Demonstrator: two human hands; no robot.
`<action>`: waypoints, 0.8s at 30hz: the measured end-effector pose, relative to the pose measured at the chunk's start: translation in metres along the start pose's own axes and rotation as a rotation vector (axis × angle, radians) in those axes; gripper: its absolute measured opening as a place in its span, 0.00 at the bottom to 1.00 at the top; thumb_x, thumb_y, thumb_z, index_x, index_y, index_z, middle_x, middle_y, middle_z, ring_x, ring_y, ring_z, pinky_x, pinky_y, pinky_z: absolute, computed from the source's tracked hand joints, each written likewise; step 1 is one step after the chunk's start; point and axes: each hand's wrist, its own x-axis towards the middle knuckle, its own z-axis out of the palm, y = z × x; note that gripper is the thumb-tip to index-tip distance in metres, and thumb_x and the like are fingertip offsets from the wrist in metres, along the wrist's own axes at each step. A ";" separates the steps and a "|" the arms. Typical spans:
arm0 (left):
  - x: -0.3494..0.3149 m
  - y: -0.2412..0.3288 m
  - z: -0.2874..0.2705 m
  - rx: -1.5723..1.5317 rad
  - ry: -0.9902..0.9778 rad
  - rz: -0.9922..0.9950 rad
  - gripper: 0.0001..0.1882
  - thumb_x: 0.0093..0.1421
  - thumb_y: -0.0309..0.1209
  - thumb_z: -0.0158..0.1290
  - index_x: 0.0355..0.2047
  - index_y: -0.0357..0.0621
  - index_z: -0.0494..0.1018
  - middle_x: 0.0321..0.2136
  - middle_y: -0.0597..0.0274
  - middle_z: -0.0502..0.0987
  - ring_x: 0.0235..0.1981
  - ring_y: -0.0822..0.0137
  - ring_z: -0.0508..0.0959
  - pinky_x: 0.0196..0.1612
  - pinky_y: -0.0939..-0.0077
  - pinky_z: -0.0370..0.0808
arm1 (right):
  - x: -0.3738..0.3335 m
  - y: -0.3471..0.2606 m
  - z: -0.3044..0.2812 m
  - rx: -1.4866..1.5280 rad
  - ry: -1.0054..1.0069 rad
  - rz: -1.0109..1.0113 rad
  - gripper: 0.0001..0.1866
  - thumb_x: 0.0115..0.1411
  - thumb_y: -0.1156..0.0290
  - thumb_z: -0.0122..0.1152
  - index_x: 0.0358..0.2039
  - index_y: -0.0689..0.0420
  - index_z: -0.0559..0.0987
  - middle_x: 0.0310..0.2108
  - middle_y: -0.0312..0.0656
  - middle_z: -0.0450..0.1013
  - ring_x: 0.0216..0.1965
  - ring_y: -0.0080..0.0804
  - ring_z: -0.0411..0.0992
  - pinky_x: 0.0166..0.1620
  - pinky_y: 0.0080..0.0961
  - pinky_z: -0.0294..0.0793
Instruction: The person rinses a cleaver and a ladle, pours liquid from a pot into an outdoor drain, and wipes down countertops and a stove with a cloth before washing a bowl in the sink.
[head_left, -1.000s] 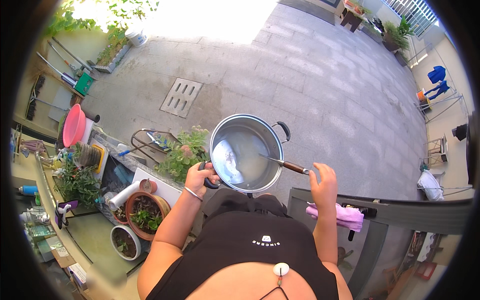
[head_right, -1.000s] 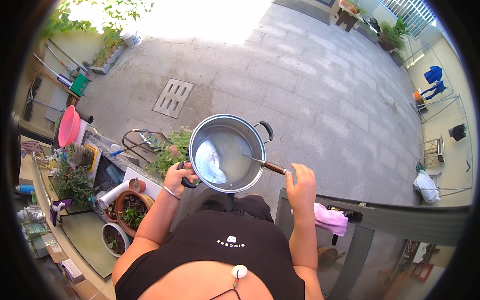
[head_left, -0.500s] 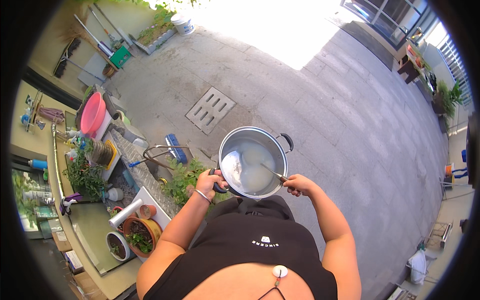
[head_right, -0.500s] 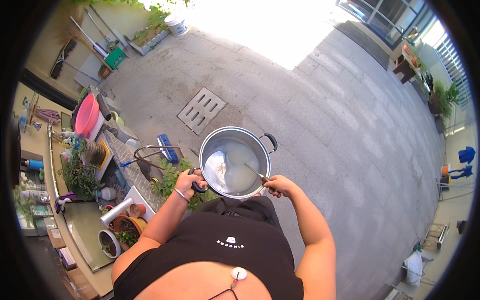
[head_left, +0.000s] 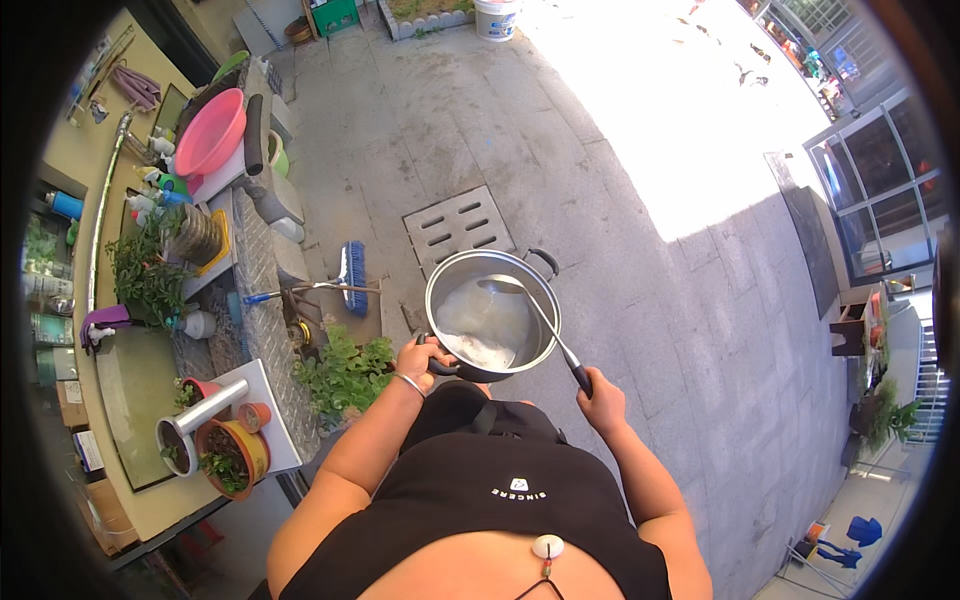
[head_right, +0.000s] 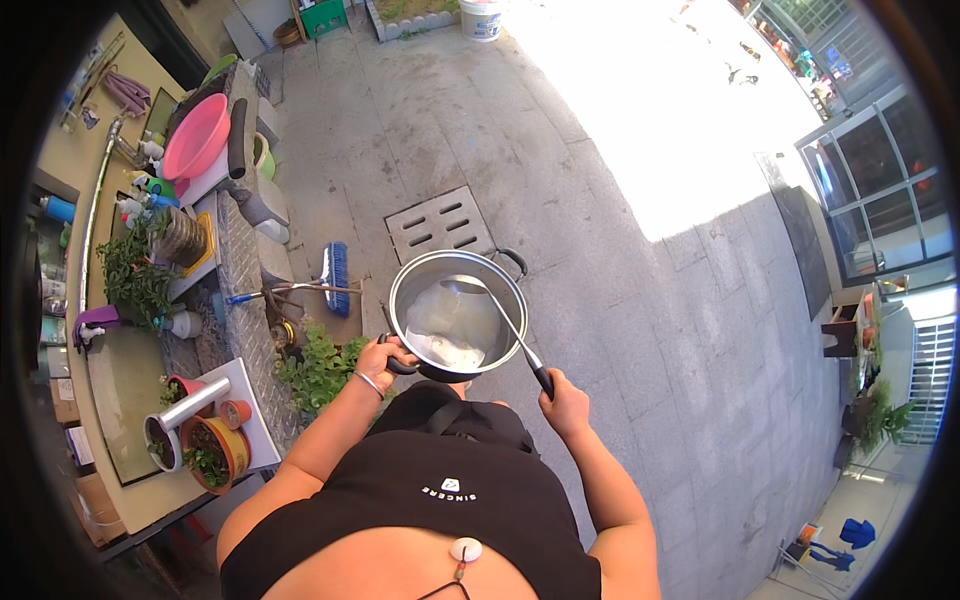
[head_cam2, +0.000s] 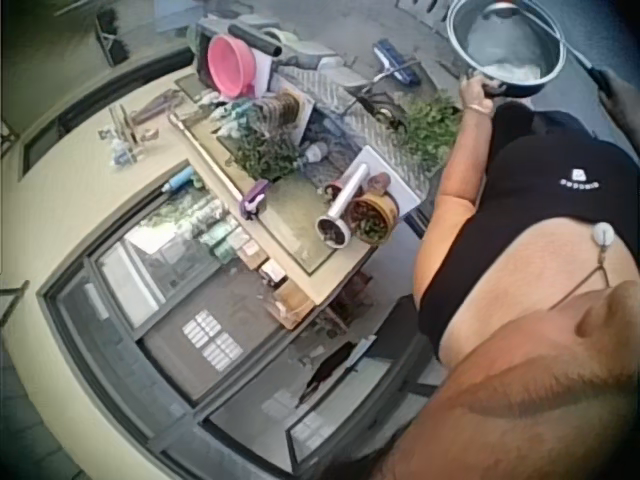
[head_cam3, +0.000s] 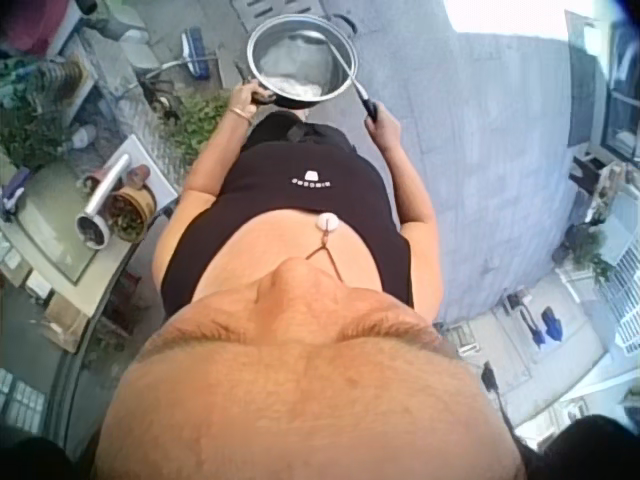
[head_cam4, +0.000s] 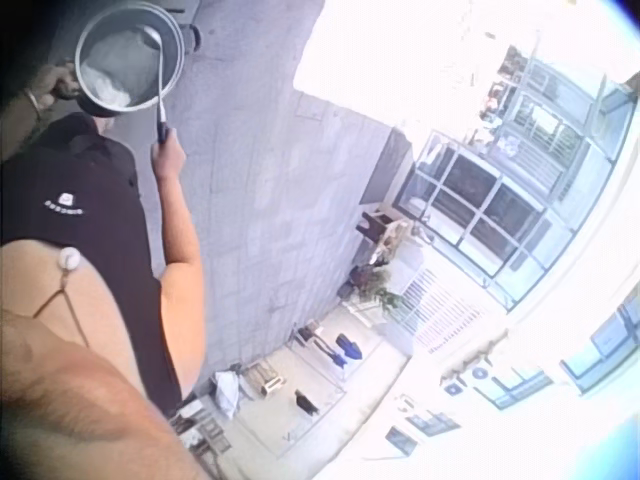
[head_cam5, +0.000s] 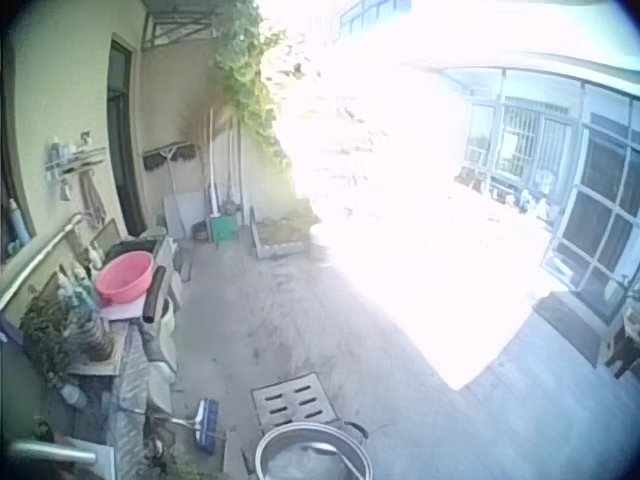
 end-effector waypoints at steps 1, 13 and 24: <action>0.013 0.006 0.005 -0.049 0.000 -0.006 0.15 0.37 0.07 0.40 0.27 0.32 0.62 0.32 0.48 0.69 0.37 0.43 0.75 0.37 0.48 0.77 | 0.027 0.006 -0.004 0.083 0.008 0.012 0.12 0.47 0.72 0.57 0.34 0.58 0.73 0.24 0.44 0.73 0.25 0.40 0.73 0.30 0.33 0.71; 0.110 0.113 0.097 -0.097 0.198 0.104 0.12 0.37 0.09 0.42 0.21 0.38 0.62 0.26 0.55 0.68 0.28 0.54 0.74 0.28 0.66 0.74 | 0.461 0.008 0.075 1.138 -0.359 0.445 0.10 0.45 0.78 0.59 0.29 0.54 0.72 0.23 0.31 0.68 0.23 0.19 0.64 0.28 0.17 0.62; 0.240 0.082 0.047 -0.261 0.278 -0.093 0.11 0.45 0.14 0.42 0.30 0.36 0.65 0.34 0.50 0.73 0.38 0.44 0.77 0.27 0.74 0.74 | 0.617 0.000 0.214 1.212 -0.620 0.664 0.10 0.46 0.78 0.56 0.32 0.58 0.73 0.21 0.38 0.70 0.21 0.25 0.66 0.25 0.20 0.64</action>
